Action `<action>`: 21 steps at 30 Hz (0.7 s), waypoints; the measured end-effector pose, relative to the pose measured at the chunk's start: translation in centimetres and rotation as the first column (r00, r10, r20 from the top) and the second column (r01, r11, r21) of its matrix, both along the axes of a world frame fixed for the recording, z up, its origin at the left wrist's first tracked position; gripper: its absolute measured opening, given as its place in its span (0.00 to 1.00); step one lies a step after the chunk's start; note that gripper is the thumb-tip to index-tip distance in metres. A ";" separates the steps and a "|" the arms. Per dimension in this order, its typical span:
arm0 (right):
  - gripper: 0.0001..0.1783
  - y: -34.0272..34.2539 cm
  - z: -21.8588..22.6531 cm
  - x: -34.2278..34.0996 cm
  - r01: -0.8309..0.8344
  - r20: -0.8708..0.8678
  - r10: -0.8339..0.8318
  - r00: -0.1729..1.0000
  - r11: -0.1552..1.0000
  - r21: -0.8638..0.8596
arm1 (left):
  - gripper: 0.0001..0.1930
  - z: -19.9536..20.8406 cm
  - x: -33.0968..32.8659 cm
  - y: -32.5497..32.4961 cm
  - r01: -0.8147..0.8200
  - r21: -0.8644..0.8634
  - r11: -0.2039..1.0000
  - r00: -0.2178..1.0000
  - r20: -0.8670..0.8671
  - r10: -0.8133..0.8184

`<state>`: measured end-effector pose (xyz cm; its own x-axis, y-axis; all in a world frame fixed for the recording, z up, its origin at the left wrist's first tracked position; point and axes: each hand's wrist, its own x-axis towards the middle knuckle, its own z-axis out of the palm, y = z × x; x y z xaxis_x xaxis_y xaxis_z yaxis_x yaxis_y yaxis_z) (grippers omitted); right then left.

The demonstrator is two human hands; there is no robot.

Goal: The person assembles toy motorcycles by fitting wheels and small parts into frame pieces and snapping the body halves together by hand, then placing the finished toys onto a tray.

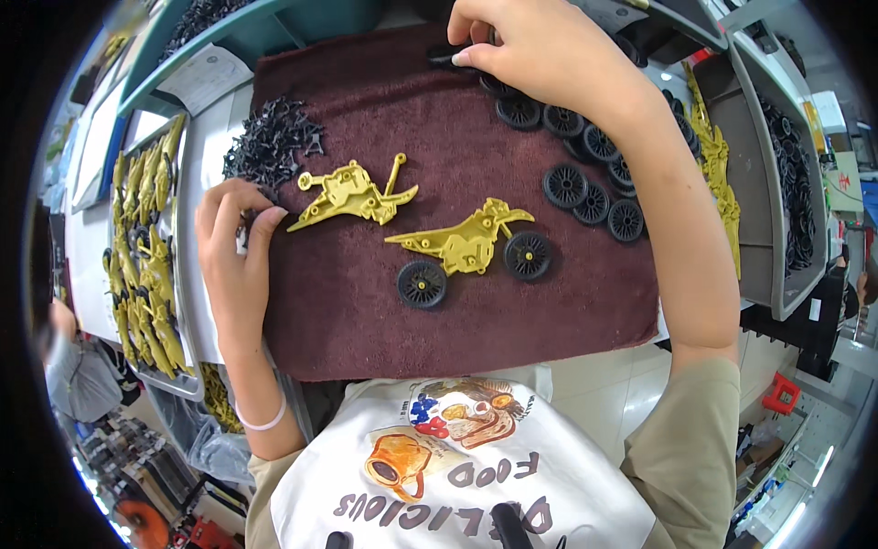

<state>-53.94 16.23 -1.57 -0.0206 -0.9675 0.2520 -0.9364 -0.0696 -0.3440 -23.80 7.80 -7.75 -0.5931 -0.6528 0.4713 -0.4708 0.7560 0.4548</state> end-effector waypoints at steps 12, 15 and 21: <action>0.22 -7.3 2.9 -18.0 0.321 -0.231 -0.276 0.933 0.929 0.186 | 0.07 0.5 0.0 0.3 0.096 0.117 0.988 0.995 -0.014 -0.095; 0.28 -11.7 3.6 -17.0 0.197 0.047 -0.218 0.975 0.939 0.282 | 0.07 0.6 0.3 0.4 0.097 0.134 0.986 0.995 0.011 -0.100; 0.61 -12.9 -1.4 -25.6 0.556 -0.166 -0.536 0.827 0.739 0.382 | 0.08 0.3 0.0 0.0 0.114 0.195 0.974 0.992 0.024 -0.121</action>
<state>-79.51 3.35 -2.94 -0.5753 -0.8064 -0.1368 -0.7852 0.5913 -0.1838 -23.80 7.75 -7.44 -0.6850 -0.6543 0.3205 -0.4026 0.7066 0.5820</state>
